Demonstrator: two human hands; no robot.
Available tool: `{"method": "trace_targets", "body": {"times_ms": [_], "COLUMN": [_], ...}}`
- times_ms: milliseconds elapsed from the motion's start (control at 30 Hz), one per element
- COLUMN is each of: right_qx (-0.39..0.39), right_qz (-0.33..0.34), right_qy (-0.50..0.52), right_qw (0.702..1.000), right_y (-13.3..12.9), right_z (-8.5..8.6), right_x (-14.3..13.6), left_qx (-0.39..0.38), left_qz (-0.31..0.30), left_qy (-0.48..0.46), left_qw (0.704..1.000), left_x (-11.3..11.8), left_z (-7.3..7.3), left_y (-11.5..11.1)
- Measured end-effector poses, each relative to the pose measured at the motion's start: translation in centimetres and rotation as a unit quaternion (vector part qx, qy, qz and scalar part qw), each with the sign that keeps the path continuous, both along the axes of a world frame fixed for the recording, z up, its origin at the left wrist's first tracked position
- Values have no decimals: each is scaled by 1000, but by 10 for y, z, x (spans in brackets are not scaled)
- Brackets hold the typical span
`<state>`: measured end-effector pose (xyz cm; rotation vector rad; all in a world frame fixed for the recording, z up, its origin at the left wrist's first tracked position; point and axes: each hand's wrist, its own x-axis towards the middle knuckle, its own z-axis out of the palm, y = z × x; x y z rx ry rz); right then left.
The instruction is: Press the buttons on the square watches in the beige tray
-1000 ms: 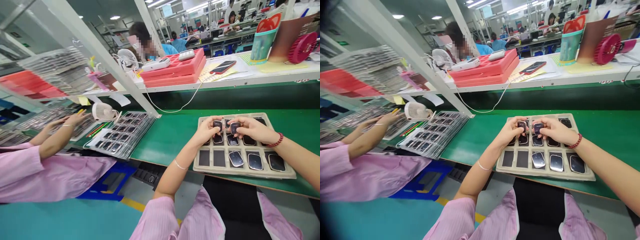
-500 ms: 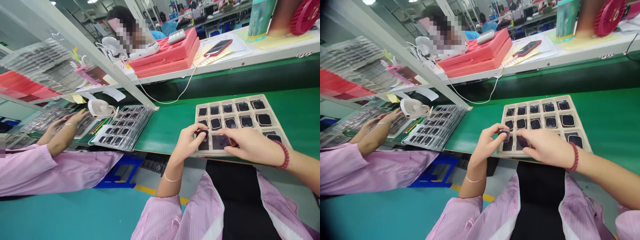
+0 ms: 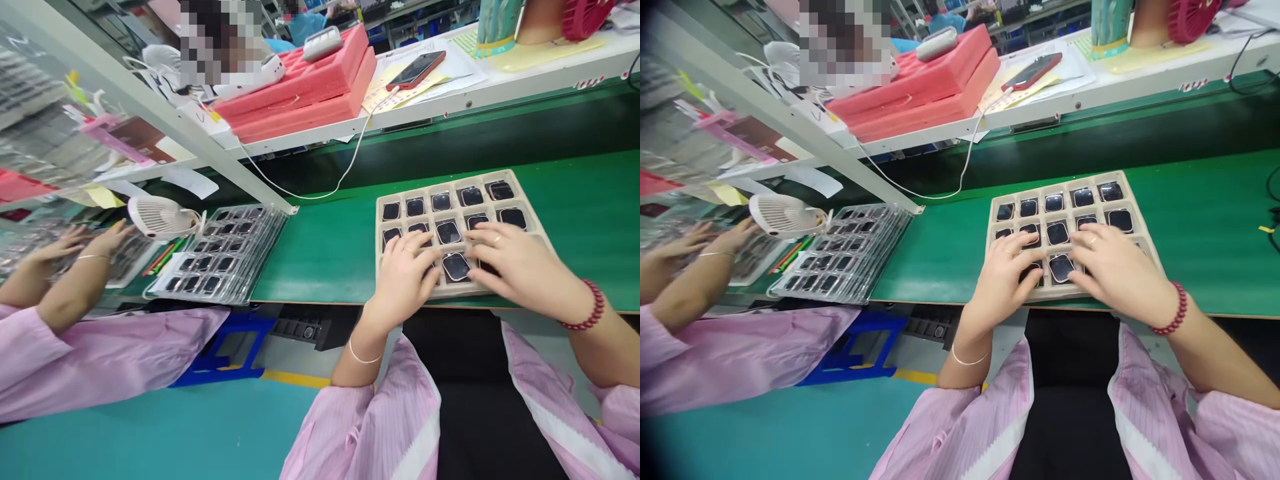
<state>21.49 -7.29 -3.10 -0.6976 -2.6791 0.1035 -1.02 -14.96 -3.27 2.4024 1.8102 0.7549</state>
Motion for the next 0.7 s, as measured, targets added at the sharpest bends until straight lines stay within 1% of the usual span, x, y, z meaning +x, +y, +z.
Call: {"method": "trace_targets", "body": {"times_ms": [67,133,200,233,300,333,400,467,500,533,567,633,700], "right_qx": [11,5,-26,-54,-144,-210,-356,-473,-512,-538,-556,-581,-618], "right_qz": [-59,-86,-76,-55,12,52,118,137,133,123,106,59,4], "right_qy": [2,6,40,64,103,106,84,66,70,84,111,184,262], "right_qw": [998,996,996,995,984,971,923,868,846,830,817,791,742], "right_y": [5,7,5,4,2,3,11,28,39,53,67,94,116], "right_z": [-1,-6,-10,-10,-5,0,13,27,33,36,38,35,27], "right_x": [19,30,36,37,38,39,37,32,27,20,12,-7,-23], "left_qx": [-16,-26,-23,-18,-16,-28,-86,-149,-175,-199,-218,-271,-306], "left_qz": [-16,-31,-54,-74,-122,-145,-178,-184,-184,-181,-174,-146,-112], "left_qy": [52,68,44,23,-28,-56,-112,-178,-226,-282,-348,-476,-580], "left_qw": [998,997,997,997,992,987,974,955,940,921,895,824,746], "left_x": [14,23,28,29,28,26,21,13,9,4,-2,-12,-23], "left_z": [1,0,-3,-3,0,3,12,23,27,30,31,29,22], "left_y": [9,16,18,17,12,10,9,18,28,40,55,87,114]}}
